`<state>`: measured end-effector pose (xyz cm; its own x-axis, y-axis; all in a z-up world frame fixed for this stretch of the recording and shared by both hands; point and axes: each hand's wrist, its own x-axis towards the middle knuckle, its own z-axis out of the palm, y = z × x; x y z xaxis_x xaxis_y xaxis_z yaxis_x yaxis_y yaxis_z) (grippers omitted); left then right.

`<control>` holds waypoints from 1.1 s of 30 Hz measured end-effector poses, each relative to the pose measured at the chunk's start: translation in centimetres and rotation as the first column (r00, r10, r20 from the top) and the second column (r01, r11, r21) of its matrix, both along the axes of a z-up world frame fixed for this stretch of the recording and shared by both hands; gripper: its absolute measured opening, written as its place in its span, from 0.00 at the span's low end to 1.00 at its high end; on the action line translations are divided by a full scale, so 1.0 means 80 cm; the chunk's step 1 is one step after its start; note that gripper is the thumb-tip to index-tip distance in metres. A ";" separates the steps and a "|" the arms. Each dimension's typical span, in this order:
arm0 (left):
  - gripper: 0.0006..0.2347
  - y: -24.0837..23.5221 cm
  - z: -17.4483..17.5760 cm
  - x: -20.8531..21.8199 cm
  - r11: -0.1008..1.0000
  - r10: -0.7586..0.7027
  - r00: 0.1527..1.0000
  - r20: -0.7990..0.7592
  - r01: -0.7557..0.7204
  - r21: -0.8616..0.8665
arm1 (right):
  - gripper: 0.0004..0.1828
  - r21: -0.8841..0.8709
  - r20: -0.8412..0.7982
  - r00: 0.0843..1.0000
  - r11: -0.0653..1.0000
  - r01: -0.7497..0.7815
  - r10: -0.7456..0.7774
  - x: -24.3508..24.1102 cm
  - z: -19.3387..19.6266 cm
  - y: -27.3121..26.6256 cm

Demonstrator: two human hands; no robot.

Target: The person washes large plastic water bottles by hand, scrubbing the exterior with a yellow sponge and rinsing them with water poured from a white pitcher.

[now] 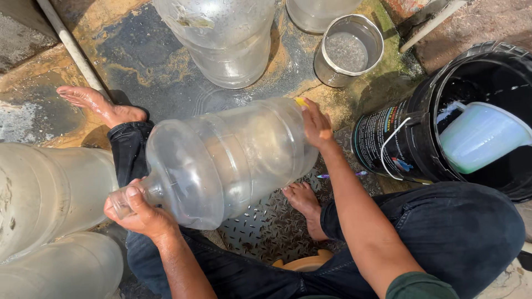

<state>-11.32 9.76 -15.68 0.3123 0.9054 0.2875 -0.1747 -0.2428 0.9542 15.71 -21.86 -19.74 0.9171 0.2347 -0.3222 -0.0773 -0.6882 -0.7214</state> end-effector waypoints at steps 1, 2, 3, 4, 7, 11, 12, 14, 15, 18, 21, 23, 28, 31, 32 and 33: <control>0.20 -0.002 -0.005 0.004 0.999 0.030 0.999 -0.023 -0.029 0.036 | 0.29 -0.004 0.089 0.996 1.000 -0.005 0.006 0.000 -0.005 0.002; 0.20 -0.007 -0.008 0.003 0.998 0.052 0.997 -0.048 -0.050 0.036 | 0.29 -0.011 0.174 0.985 1.000 0.003 -0.001 -0.011 -0.002 0.005; 0.20 -0.016 -0.009 0.003 0.997 0.075 0.995 -0.073 -0.072 0.036 | 0.29 -0.017 0.257 0.966 1.000 0.012 -0.007 -0.025 0.010 0.012; 0.20 -0.017 -0.008 0.014 0.995 0.094 0.992 -0.082 -0.091 0.045 | 0.28 -0.053 0.381 0.917 0.993 -0.109 0.121 -0.038 0.029 0.030; 0.23 -0.039 -0.009 0.027 0.997 0.073 0.997 0.025 -0.073 -0.011 | 0.26 0.156 0.466 0.826 0.888 -0.432 0.319 -0.103 0.094 0.093; 0.22 -0.055 -0.007 0.016 0.999 0.026 0.999 0.028 -0.025 -0.028 | 0.24 0.127 0.466 0.816 0.886 -0.446 0.343 -0.099 0.127 0.082; 0.22 -0.056 -0.006 0.012 0.999 0.022 1.000 0.004 -0.022 -0.040 | 0.23 0.094 0.461 0.847 0.935 -0.342 0.264 -0.089 0.118 0.069; 0.21 -0.057 0.002 0.003 0.998 0.064 0.994 -0.087 -0.061 0.032 | 0.21 0.025 0.454 0.877 0.982 -0.187 0.155 -0.062 0.090 0.030; 0.22 -0.058 0.009 0.005 0.988 0.116 0.982 -0.152 -0.098 0.118 | 0.21 -0.012 0.450 0.884 0.990 -0.138 0.129 -0.054 0.072 0.017; 0.25 -0.073 0.037 0.026 0.992 0.114 0.979 -0.171 -0.104 0.067 | 0.21 0.130 0.466 0.883 0.992 -0.001 -0.060 -0.057 0.013 0.006; 0.26 -0.086 0.061 0.059 0.994 0.058 0.977 -0.208 -0.037 0.103 | 0.23 0.336 0.451 0.827 0.922 0.191 -0.336 -0.054 -0.033 -0.014; 0.26 -0.079 0.077 0.073 0.979 0.043 0.964 -0.262 0.011 0.202 | 0.23 0.338 0.395 0.827 0.901 0.274 -0.400 -0.058 -0.048 -0.018; 0.27 -0.061 0.074 0.084 0.975 0.049 0.936 -0.347 0.031 0.220 | 0.25 0.359 0.255 0.856 0.865 0.349 -0.451 -0.087 -0.054 -0.024; 0.28 -0.069 0.073 0.058 0.994 -0.019 0.955 -0.297 0.050 0.097 | 0.24 0.440 0.248 0.839 0.827 0.349 -0.485 -0.072 -0.047 -0.025; 0.28 -0.070 0.074 0.053 0.995 -0.015 0.956 -0.293 0.044 0.094 | 0.24 0.456 0.230 0.833 0.812 0.365 -0.503 -0.078 -0.044 -0.028; 0.28 -0.070 0.072 0.051 0.995 -0.011 0.957 -0.290 0.039 0.090 | 0.24 0.471 0.211 0.827 0.796 0.380 -0.520 -0.083 -0.043 -0.028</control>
<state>-7.28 4.14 -9.96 0.4168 0.8696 0.2647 0.0978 -0.3325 0.9380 9.08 -24.14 -23.17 0.9812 -0.1907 0.0281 -0.0278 -0.2845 -0.9583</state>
